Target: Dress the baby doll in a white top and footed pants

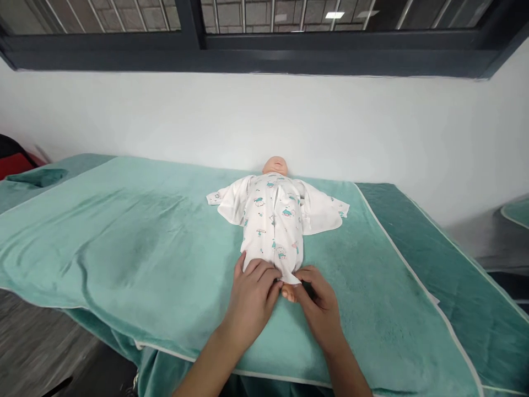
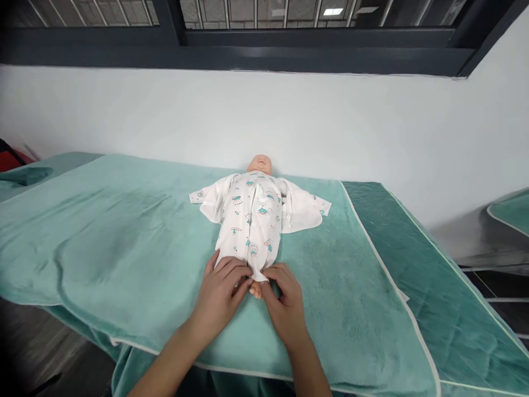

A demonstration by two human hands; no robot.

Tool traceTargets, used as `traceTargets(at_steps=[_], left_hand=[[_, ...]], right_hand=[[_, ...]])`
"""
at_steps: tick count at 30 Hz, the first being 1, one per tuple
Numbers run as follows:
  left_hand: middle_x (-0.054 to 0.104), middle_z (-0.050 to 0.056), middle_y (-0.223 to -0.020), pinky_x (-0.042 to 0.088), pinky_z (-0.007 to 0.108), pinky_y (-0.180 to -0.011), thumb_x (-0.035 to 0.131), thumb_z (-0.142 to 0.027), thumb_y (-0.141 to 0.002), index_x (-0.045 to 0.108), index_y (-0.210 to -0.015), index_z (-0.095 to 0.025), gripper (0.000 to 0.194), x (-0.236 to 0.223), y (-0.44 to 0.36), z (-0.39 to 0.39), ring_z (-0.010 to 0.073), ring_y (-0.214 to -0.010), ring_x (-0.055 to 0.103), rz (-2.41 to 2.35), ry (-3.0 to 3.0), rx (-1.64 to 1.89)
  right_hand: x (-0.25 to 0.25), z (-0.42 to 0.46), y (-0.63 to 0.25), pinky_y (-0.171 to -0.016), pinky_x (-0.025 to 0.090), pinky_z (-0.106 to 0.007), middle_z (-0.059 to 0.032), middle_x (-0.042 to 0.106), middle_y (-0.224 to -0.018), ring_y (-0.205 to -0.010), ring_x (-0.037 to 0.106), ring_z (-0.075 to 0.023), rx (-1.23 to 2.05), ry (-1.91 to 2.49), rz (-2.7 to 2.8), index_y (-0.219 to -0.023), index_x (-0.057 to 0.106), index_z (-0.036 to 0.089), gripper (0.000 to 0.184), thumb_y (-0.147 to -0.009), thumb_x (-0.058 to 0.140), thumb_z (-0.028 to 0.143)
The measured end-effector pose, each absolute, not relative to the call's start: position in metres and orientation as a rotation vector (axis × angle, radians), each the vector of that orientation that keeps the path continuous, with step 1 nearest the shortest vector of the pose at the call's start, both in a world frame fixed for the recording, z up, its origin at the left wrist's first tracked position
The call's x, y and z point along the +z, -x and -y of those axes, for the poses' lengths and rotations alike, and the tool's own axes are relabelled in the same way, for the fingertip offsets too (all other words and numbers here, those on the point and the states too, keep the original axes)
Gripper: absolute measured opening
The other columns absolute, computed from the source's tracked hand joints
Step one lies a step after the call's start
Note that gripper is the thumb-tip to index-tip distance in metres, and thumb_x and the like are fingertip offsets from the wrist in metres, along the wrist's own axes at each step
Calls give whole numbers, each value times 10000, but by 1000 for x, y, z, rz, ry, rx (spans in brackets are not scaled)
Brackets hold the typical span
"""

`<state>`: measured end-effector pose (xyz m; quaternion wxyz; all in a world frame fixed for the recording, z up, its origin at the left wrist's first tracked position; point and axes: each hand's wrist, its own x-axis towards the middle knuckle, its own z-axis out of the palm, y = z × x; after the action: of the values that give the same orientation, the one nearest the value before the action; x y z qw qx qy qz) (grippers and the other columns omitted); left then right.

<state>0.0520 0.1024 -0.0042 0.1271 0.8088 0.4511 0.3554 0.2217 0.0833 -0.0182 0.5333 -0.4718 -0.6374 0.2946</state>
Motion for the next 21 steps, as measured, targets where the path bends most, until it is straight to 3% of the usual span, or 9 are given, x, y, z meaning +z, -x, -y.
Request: traceTargets(at_steps=[5, 10, 17, 21], left_hand=[[706, -48, -920, 205, 522, -1203, 567, -131, -930, 609, -901, -246, 126, -10, -47, -105, 158, -952, 643, -1227, -2234, 1143], [699, -17, -921, 223, 540, -1215, 547, -92, -883, 592, -904, -240, 156, -10, -40, -102, 167, -948, 649, -1136, -2157, 1215], [701, 37, -1037, 317, 576, -1209, 540, -93, -862, 589, -896, -245, 163, -8, -27, -89, 227, -1175, 599, -990, -2194, 1290], [674, 65, -1190, 467, 496, -1117, 453, -159, -962, 611, -900, -250, 192, -10, -11, -115, 224, -1252, 567, -1015, -2029, 1345]], right_hand=[[-25, -88, -218, -690, 430, -270, 4, 611, -835, -751, 568, -136, 636, 1273, 1460, -920, 654, 218, 108, -952, 558, 181], [-21, -82, -219, -689, 456, -247, 7, 623, -815, -747, 594, -129, 604, 1235, 1514, -872, 636, 217, 99, -956, 587, 199], [-22, -48, -235, -634, 507, -233, -2, 663, -826, -724, 642, -141, 536, 1148, 1722, -925, 639, 244, 42, -943, 624, 209], [-15, -64, -253, -618, 523, -271, -13, 652, -775, -687, 633, -162, 580, 1210, 1768, -850, 612, 236, 181, -1000, 516, 271]])
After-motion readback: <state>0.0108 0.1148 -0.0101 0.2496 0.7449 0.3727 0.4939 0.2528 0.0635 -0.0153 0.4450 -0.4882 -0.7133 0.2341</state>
